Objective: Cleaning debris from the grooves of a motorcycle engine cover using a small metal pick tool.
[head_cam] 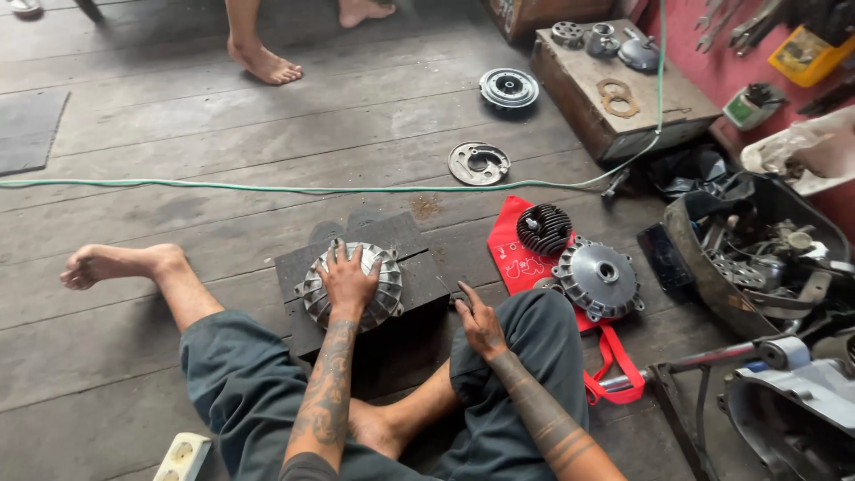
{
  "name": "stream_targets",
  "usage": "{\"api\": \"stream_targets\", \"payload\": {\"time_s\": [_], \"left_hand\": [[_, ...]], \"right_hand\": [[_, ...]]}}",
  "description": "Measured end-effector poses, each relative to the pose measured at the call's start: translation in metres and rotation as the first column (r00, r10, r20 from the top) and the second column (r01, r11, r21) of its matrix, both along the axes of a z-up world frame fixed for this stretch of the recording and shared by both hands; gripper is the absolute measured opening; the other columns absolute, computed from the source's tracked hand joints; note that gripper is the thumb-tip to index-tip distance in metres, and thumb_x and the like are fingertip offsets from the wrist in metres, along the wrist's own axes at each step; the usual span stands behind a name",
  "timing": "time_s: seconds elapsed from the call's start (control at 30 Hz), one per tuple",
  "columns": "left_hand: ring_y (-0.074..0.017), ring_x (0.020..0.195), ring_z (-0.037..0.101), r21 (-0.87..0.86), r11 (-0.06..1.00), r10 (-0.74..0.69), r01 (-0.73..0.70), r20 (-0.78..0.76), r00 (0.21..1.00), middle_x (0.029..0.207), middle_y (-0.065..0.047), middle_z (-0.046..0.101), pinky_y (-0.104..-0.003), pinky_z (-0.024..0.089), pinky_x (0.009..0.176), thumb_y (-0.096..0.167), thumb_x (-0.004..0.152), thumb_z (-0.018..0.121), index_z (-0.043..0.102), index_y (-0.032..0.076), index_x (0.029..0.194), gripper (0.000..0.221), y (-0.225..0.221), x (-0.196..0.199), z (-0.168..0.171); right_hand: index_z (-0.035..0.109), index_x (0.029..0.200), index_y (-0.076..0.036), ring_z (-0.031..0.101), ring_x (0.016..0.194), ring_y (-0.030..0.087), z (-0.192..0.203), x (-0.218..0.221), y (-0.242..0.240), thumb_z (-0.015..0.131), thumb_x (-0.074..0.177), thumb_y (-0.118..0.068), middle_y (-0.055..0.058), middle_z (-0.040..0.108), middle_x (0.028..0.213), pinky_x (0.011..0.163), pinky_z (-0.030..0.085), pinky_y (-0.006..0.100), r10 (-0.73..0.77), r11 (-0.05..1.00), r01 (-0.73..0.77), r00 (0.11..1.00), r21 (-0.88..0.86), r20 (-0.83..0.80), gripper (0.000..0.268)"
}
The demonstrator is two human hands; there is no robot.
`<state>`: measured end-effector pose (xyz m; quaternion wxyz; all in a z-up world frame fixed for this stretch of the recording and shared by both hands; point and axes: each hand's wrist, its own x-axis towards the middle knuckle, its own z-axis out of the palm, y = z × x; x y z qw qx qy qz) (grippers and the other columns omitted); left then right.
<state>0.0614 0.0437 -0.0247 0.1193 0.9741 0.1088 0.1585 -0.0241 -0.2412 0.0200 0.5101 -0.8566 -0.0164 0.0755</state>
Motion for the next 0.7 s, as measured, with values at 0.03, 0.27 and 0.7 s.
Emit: {"api": "stream_targets", "payload": {"time_s": [0.03,0.27,0.7], "left_hand": [[-0.0423,0.140,0.051,-0.002,1.000,-0.011,0.011,0.003,1.000,0.144,-0.018,0.060,-0.070,0.033,0.110,0.066,0.086,0.064,0.069,0.025,0.132,0.062,0.001,0.004,-0.004],[-0.0311,0.129,0.058,0.200,0.922,-0.351,0.331,0.076,0.933,0.130,-0.013,0.065,-0.058,0.040,0.109,0.042,0.088,0.066,0.072,0.015,0.109,0.034,0.009,0.006,-0.002],[-0.0326,0.130,0.058,0.111,0.876,-0.478,0.469,0.078,0.875,0.130,-0.015,0.065,-0.059,0.031,0.116,0.042,0.078,0.076,0.070,0.016,0.119,0.050,-0.017,-0.035,0.031]], "right_hand": [[0.052,0.151,-0.025,0.065,0.111,0.050,-0.002,0.001,0.001,0.049,0.101,-0.034,0.032,0.073,0.107,0.096,0.052,0.059,-0.011,1.000,0.011,1.000,-0.002,0.003,0.051],[0.048,0.155,-0.020,0.071,0.083,0.047,-0.040,0.013,0.006,0.047,0.102,-0.036,0.030,0.074,0.085,0.077,0.053,0.057,-0.051,0.996,0.048,0.998,0.074,0.048,0.055],[0.048,0.155,-0.012,0.065,0.062,0.029,-0.067,0.041,0.011,0.050,0.099,-0.029,0.016,0.070,0.070,0.063,0.054,0.042,-0.079,0.991,0.073,0.995,0.108,0.052,0.058]]}}
